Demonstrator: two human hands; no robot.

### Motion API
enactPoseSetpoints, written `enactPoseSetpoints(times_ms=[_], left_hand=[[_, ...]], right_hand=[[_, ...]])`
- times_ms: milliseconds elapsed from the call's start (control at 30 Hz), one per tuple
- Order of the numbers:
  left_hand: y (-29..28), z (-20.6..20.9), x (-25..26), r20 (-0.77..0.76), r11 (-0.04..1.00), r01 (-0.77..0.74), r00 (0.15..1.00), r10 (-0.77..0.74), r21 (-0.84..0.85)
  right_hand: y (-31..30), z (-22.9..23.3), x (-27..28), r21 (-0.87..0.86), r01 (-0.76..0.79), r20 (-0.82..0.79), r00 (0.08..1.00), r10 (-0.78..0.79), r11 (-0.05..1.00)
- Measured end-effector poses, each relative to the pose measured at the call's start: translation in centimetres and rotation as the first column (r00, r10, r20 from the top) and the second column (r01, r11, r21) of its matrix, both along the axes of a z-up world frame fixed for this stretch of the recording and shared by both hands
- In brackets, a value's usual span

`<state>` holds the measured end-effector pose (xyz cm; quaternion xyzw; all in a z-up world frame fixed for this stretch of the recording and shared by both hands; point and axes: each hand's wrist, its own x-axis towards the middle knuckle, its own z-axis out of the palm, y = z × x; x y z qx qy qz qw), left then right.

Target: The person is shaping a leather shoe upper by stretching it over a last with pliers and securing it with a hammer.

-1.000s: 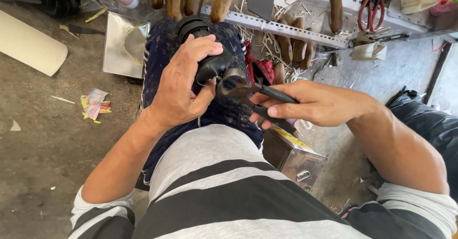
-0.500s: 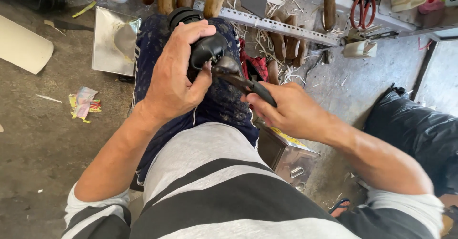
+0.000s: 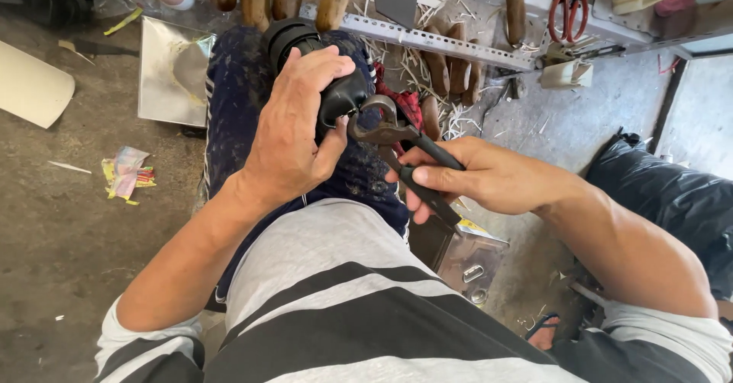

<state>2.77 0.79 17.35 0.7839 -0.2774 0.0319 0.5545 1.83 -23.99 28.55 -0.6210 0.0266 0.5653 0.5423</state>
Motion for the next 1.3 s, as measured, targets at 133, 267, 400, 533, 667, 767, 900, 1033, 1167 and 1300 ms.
enactPoseSetpoints(times_ms=[133, 267, 400, 533, 667, 767, 900, 1033, 1167, 1300], left_hand=[[-0.3, -0.1, -0.1, 0.029, 0.999, -0.043, 0.999, 0.043, -0.01], [0.2, 0.5, 0.7, -0.04, 0.998, -0.04, 0.998, 0.038, -0.054], [1.2, 0.9, 1.4, -0.08, 0.996, -0.018, 0.997, 0.011, -0.083], [2.1, 0.7, 1.8, -0.119, 0.994, 0.074, 0.989, -0.082, -0.077], [2.7, 1.1, 2.4, -0.098, 0.996, 0.052, 0.993, -0.059, -0.076], [3.3, 2.0, 2.7, -0.129, 0.998, 0.041, 0.99, -0.048, -0.055], [3.2, 1.5, 2.1, -0.081, 0.998, -0.011, 0.997, 0.005, -0.067], [3.1, 0.8, 1.8, -0.051, 0.997, 0.004, 0.999, -0.009, -0.081], [2.7, 0.4, 1.4, -0.027, 0.998, 0.039, 0.999, -0.041, -0.058], [2.8, 0.3, 1.0, -0.039, 0.997, 0.045, 0.998, -0.048, -0.067]], right_hand=[[1.1, -0.9, -1.3, -0.124, -0.008, 0.207, 0.978, 0.034, 0.992], [2.4, -3.6, -2.9, -0.143, 0.182, 0.381, 0.917, -0.116, 0.973], [5.1, -8.6, -4.2, -0.137, 0.276, 0.668, 0.735, -0.116, 0.951], [7.0, -15.0, -5.3, -0.005, 0.42, 0.965, 0.24, -0.106, 0.907], [5.5, -15.5, -5.9, 0.007, 0.34, 0.999, 0.048, -0.025, 0.94], [5.6, -9.7, -5.3, -0.076, 0.307, 0.858, 0.505, -0.095, 0.949], [3.7, -6.5, -5.6, -0.109, 0.327, 0.742, 0.655, -0.142, 0.939], [3.5, -4.2, -4.3, -0.109, 0.194, 0.644, 0.761, -0.079, 0.975], [3.0, -2.8, -2.7, -0.1, -0.055, 0.59, 0.801, 0.104, 0.993], [2.5, -2.4, -1.7, -0.128, -0.048, 0.52, 0.847, 0.108, 0.991]])
